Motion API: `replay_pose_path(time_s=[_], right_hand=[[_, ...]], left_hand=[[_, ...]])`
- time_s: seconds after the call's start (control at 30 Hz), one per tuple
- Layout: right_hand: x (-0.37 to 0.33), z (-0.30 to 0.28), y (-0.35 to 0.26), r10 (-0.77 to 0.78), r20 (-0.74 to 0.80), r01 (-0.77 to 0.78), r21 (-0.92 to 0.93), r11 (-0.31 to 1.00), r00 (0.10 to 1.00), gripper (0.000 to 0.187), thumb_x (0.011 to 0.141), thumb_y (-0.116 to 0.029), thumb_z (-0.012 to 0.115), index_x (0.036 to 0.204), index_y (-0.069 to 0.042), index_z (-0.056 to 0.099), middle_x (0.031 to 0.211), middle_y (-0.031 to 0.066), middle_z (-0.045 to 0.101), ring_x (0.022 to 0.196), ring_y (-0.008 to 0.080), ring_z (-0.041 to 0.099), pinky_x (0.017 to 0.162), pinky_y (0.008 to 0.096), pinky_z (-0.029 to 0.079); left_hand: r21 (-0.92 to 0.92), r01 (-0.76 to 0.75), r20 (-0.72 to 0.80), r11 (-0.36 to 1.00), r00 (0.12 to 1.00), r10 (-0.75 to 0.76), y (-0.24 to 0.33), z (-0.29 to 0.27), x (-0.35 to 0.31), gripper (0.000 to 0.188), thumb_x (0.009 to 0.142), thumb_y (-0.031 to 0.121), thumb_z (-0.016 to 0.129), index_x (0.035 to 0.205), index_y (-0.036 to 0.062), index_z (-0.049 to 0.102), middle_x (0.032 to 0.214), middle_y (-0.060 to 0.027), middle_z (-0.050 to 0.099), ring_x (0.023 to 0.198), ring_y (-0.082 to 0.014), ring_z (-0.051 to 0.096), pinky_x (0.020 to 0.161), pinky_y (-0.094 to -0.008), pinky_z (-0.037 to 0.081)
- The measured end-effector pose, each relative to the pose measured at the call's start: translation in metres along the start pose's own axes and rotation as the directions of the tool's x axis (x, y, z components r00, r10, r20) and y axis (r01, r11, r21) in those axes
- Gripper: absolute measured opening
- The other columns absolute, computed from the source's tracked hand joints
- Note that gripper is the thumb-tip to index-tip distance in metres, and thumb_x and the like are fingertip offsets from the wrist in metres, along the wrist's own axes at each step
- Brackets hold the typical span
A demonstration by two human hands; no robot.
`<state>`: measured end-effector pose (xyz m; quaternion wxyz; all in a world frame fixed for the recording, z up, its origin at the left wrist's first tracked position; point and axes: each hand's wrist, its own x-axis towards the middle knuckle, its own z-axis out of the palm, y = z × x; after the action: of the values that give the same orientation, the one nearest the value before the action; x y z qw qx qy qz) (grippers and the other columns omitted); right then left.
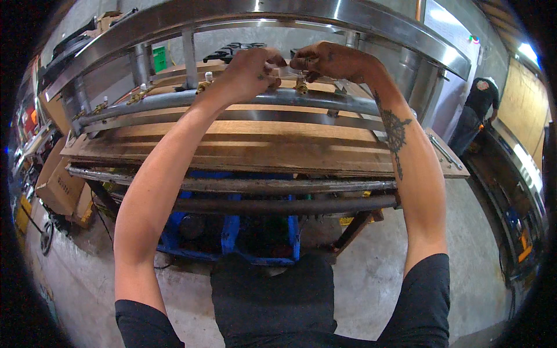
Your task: The person wraps white tape around multiple brass valves mounted on a metal frame, then moves to a workbench and handles a black metal stove burner grate, placing it on the bench.
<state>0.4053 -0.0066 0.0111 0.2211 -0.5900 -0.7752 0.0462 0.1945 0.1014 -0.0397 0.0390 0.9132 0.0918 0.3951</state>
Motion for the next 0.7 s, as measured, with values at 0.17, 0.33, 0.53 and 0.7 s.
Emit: replay_pose_path(time_s=[0.17,0.33,0.53,0.7], right_hand=[[-0.006,-0.002,0.002,0.035,-0.066,-0.044,-0.144,0.989,0.997,0.037,0.103,-0.037,0.060,0.113,-0.004,0.072,0.093,0.0122,0.074,0.080,0.0212,0.067,0.081,0.0397,0.055],[-0.011,-0.009,0.006,-0.052,-0.061,0.025,-0.370,0.929,0.997,0.048,0.106,-0.044,0.057,0.122,0.000,0.069,0.089,0.0162,0.072,0.072,0.0210,0.060,0.072,0.0385,0.051],[-0.029,-0.011,0.007,-0.141,-0.203,0.011,-0.537,0.844,0.969,0.057,0.103,-0.053,0.059,0.107,0.002,0.071,0.082,0.0228,0.070,0.068,0.0326,0.062,0.070,0.0455,0.049],[-0.043,-0.009,-0.003,-0.149,-0.260,-0.013,-0.533,0.846,0.954,0.061,0.101,-0.056,0.060,0.101,0.004,0.071,0.081,0.0256,0.069,0.073,0.0386,0.067,0.071,0.0478,0.050]], left_hand=[[0.012,-0.062,0.036,0.998,0.997,0.062,0.000,0.001,0.005,0.032,0.091,0.016,0.075,0.119,0.0019,0.069,0.103,-0.0151,0.076,0.098,-0.0257,0.073,0.090,-0.0402,0.055],[-0.131,0.000,0.126,0.991,0.992,0.017,0.007,0.005,0.021,0.034,0.088,0.013,0.077,0.118,0.0007,0.073,0.104,-0.0184,0.076,0.099,-0.0295,0.074,0.090,-0.0418,0.056],[-0.573,0.186,0.207,0.798,0.975,-0.078,0.014,0.004,0.023,0.027,0.101,0.019,0.066,0.121,0.0011,0.071,0.101,-0.0082,0.074,0.091,-0.0164,0.070,0.089,-0.0320,0.057],[-0.624,0.251,0.248,0.740,0.962,-0.117,0.020,0.001,0.020,0.030,0.103,0.020,0.064,0.122,-0.0021,0.070,0.104,-0.0070,0.073,0.093,-0.0141,0.070,0.092,-0.0295,0.057]])
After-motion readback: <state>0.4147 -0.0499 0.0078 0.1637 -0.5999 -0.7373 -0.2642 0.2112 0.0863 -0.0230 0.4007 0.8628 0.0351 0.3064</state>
